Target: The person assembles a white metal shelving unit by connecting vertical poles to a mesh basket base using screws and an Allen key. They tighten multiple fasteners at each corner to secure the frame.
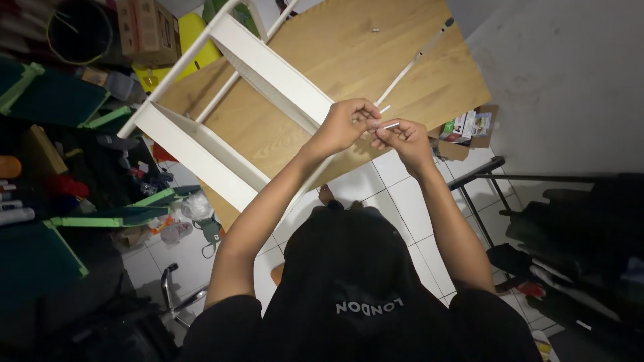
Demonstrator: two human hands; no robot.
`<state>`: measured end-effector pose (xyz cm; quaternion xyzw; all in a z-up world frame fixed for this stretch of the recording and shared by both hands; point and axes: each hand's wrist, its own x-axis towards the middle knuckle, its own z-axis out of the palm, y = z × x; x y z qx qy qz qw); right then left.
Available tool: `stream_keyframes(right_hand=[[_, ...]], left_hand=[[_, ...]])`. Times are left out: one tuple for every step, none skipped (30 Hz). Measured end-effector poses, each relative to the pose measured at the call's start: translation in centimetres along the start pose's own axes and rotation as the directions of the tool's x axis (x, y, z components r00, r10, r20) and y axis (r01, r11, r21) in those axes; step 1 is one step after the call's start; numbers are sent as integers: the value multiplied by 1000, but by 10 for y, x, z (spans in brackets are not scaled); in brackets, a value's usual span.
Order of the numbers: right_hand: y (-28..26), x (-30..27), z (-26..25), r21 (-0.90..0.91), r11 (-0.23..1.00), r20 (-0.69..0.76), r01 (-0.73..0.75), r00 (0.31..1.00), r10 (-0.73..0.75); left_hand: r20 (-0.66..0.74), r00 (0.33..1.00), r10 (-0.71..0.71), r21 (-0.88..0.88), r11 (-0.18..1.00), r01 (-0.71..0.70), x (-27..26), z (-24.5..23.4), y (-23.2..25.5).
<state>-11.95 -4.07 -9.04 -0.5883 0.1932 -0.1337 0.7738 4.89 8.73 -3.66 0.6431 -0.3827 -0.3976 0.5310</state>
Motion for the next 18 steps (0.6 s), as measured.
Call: stream_keyframes(right_hand=[[5, -4, -2, -17, 1000, 13, -4, 1000, 4], [10, -9, -4, -35, 999, 26, -8, 1000, 9], [17, -12, -6, -50, 999, 42, -12, 999, 14], [24, -14, -10, -53, 998, 42, -19, 999, 21], [33, -16, -14, -54, 998, 42, -29, 999, 31], [44, -19, -18, -55, 998, 43, -39, 998, 42], [57, -18, -21, -27, 999, 31, -33, 999, 34], [71, -15, -21, 1, 1000, 19, -27, 999, 27], [86, -12, -25, 27, 1000, 6, -17, 1000, 17], [101, -10, -28, 18, 999, 4, -32, 999, 32], [119, -8, -29, 11, 999, -2, -45, 999, 45], [137, -5, -31, 4, 998, -7, -57, 998, 57], [156, -1, -31, -15, 998, -10, -57, 998, 57], [174, 5, -32, -34, 998, -13, -57, 998, 57], [192, 11, -32, -52, 997, -16, -53, 998, 53], [210, 15, -32, -60, 995, -26, -79, 997, 78], [225, 21, -31, -67, 992, -38, -102, 994, 100], [239, 24, -31, -75, 989, -49, -125, 991, 121]], left_hand=[[-1, 1000, -16, -12, 1000, 16, -5, 4, -3], [-22, 1000, -17, -31, 999, 17, -10, 9, -7], [-45, 999, -21, -49, 999, 19, -18, 14, -11], [-68, 997, -26, -67, 998, 21, -26, 20, -17], [-129, 991, 25, -38, 999, -30, -35, 26, -24], [-188, 979, 77, -5, 997, -79, -45, 33, -33], [-243, 961, 134, 32, 991, -130, -54, 41, -43], [-282, 952, 117, 46, 993, -109, -65, 49, -55], [-320, 941, 106, 59, 994, -92, -75, 57, -68], [-358, 929, 94, 71, 995, -74, -83, 63, -83], [-369, 914, 166, 187, 977, -102, -89, 66, -99], [-372, 897, 237, 301, 945, -125, -94, 67, -117], [-367, 880, 301, 409, 902, -138, -99, 70, -136], [-425, 864, 268, 405, 910, -83, -99, 74, -155], [-480, 844, 238, 400, 916, -31, -95, 76, -174], [-534, 820, 208, 392, 920, 22, -92, 78, -191], [-577, 774, 262, 471, 881, 53, -88, 77, -206], [-611, 725, 320, 544, 834, 90, -85, 76, -219]])
